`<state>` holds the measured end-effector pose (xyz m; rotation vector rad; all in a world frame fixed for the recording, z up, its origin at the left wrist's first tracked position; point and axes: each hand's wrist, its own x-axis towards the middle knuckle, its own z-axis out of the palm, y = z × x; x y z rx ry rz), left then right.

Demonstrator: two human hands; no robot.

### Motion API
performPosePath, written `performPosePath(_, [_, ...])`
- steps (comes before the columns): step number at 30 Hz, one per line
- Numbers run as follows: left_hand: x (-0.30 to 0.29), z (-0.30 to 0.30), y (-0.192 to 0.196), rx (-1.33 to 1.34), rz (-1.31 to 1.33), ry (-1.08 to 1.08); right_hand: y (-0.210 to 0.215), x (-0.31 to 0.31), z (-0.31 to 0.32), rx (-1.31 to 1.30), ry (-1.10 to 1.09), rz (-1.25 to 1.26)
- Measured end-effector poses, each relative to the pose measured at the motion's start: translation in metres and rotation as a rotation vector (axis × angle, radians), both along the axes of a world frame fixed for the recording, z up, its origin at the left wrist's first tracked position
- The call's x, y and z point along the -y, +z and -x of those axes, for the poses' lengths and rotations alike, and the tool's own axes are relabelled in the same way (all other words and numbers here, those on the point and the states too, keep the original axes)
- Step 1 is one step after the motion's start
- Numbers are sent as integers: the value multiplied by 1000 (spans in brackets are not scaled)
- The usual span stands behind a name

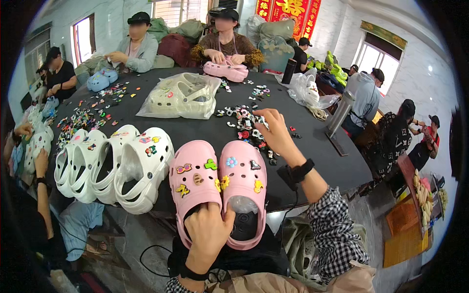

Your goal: Attaching decorative charms to multiple pairs of clogs.

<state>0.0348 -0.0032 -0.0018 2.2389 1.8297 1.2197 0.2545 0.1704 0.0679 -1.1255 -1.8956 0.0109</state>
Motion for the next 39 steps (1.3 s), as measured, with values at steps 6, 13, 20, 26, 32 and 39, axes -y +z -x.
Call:
performPosePath(6, [-1,5,-6,-13,-33,31,23,47,62,154,479,6])
performPosePath(13, [-2,4,-7,0,-146,14,23,81,111,615,695,-234])
performPosePath(20, [-4,7,-4,9,-125,-43,13,83,98,466,679,-202])
performPosePath(26, [0,6,-2,9,-62,-44,13,93,97,299,672,14])
performPosePath(32, [-7,13,-3,106,6,-118,4,90,93,264,685,23])
performPosePath(39, [-7,11,-2,-20,-55,-64,0,87,91,215,623,-54])
